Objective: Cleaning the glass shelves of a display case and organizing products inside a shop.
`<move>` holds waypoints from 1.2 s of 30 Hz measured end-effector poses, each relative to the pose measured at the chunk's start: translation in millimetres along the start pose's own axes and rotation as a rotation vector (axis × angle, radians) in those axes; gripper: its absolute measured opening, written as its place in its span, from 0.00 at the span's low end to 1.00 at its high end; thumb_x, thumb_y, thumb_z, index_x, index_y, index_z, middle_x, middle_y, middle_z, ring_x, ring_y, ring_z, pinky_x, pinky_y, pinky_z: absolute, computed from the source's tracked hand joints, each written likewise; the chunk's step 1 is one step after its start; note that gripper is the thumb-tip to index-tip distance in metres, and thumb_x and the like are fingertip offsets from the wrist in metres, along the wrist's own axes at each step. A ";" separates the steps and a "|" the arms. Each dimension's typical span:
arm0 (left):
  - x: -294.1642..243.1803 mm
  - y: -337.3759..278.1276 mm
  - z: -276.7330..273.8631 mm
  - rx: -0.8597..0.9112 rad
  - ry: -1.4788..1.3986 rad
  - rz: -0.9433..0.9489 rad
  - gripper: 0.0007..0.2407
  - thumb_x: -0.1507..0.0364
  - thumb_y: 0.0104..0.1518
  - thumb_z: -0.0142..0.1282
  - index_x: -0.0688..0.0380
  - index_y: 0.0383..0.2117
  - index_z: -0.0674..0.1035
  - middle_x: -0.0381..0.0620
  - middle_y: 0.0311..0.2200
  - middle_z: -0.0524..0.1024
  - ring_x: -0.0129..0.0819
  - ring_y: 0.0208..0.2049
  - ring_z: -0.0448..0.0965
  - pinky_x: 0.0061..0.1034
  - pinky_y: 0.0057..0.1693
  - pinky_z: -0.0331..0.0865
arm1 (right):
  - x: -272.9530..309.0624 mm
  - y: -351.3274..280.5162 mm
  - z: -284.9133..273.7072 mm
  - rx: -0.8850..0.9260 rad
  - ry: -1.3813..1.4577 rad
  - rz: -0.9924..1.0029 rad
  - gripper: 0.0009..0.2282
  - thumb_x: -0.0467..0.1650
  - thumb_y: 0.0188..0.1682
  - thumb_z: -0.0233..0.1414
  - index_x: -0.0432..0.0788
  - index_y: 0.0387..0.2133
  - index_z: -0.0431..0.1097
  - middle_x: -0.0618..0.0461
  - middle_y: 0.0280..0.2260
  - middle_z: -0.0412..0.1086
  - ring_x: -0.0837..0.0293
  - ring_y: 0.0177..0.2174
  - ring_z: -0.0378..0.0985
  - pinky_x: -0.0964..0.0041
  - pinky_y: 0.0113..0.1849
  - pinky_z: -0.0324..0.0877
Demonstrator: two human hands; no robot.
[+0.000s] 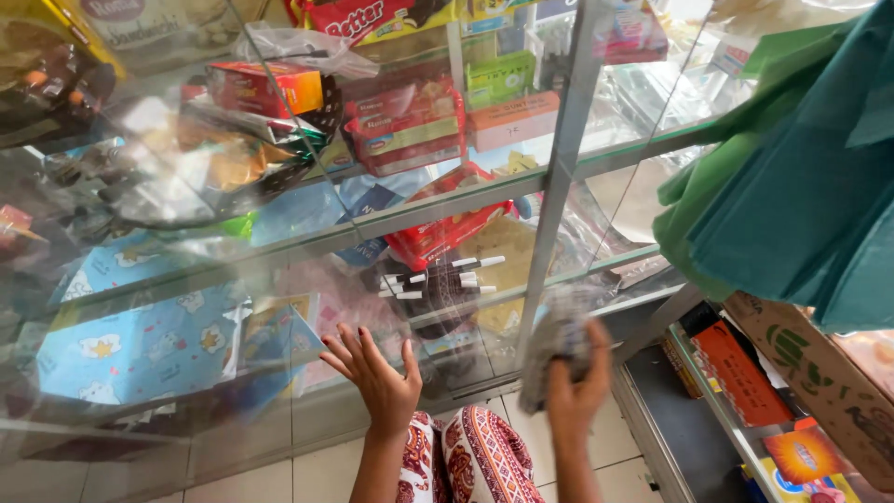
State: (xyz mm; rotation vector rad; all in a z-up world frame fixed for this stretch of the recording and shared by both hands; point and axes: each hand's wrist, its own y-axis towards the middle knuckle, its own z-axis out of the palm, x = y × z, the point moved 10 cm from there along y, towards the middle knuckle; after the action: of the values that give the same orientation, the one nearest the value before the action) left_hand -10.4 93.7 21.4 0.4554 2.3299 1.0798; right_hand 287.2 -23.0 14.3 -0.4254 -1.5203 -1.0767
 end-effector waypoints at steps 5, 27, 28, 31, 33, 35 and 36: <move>25.5 -13.6 -0.2 0.014 0.044 0.009 0.35 0.66 0.61 0.59 0.68 0.69 0.52 0.67 0.73 0.43 0.71 0.74 0.33 0.71 0.71 0.28 | 39.2 -58.9 108.0 0.499 -0.240 -0.094 0.29 0.19 0.35 0.48 0.42 0.56 0.67 0.40 0.55 0.69 0.40 0.56 0.71 0.52 0.58 0.63; 73.1 -16.1 -28.0 -0.088 0.026 -0.023 0.30 0.66 0.55 0.60 0.60 0.63 0.59 0.68 0.69 0.51 0.67 0.74 0.34 0.74 0.68 0.17 | 37.9 -101.6 182.6 0.690 -0.201 -0.065 0.32 0.21 0.33 0.52 0.42 0.58 0.66 0.34 0.56 0.66 0.33 0.53 0.69 0.51 0.52 0.68; 77.6 -14.4 -31.7 -0.098 0.026 -0.023 0.30 0.66 0.55 0.60 0.60 0.63 0.59 0.68 0.69 0.51 0.67 0.74 0.34 0.74 0.68 0.17 | 37.3 -104.6 187.3 0.690 -0.199 -0.075 0.32 0.21 0.33 0.52 0.42 0.58 0.66 0.34 0.56 0.66 0.33 0.53 0.69 0.51 0.52 0.68; 93.4 -15.9 -40.6 -0.067 0.042 -0.079 0.30 0.65 0.54 0.59 0.62 0.62 0.60 0.69 0.69 0.53 0.69 0.74 0.37 0.74 0.67 0.17 | 42.1 -113.9 193.3 0.695 -0.184 -0.091 0.32 0.21 0.33 0.52 0.42 0.58 0.67 0.35 0.55 0.67 0.33 0.53 0.70 0.51 0.52 0.67; 100.2 -15.1 -47.5 -0.069 0.069 -0.093 0.30 0.64 0.54 0.58 0.63 0.61 0.61 0.70 0.68 0.54 0.70 0.74 0.38 0.74 0.67 0.16 | 49.1 -114.0 198.3 0.748 -0.163 -0.036 0.31 0.21 0.33 0.52 0.44 0.57 0.67 0.37 0.55 0.68 0.34 0.52 0.70 0.51 0.53 0.67; 107.0 -17.0 -54.4 -0.081 0.084 -0.098 0.30 0.64 0.54 0.58 0.63 0.61 0.61 0.70 0.68 0.55 0.70 0.74 0.38 0.74 0.67 0.16 | 51.0 -111.5 195.4 0.786 -0.143 0.002 0.31 0.21 0.33 0.51 0.44 0.57 0.68 0.38 0.54 0.69 0.35 0.53 0.71 0.52 0.53 0.67; 111.2 -17.6 -57.4 -0.086 0.101 -0.106 0.30 0.64 0.54 0.58 0.63 0.62 0.61 0.70 0.69 0.55 0.70 0.74 0.38 0.74 0.67 0.16 | 49.8 -111.9 195.5 0.827 -0.123 0.046 0.30 0.20 0.33 0.51 0.45 0.56 0.68 0.40 0.54 0.70 0.36 0.53 0.71 0.53 0.53 0.68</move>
State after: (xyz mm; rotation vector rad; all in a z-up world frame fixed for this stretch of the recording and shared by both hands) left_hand -135.0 103.9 3.3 0.2471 2.3546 1.1715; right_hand 74.1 63.0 34.1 0.0554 -1.8969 -0.3177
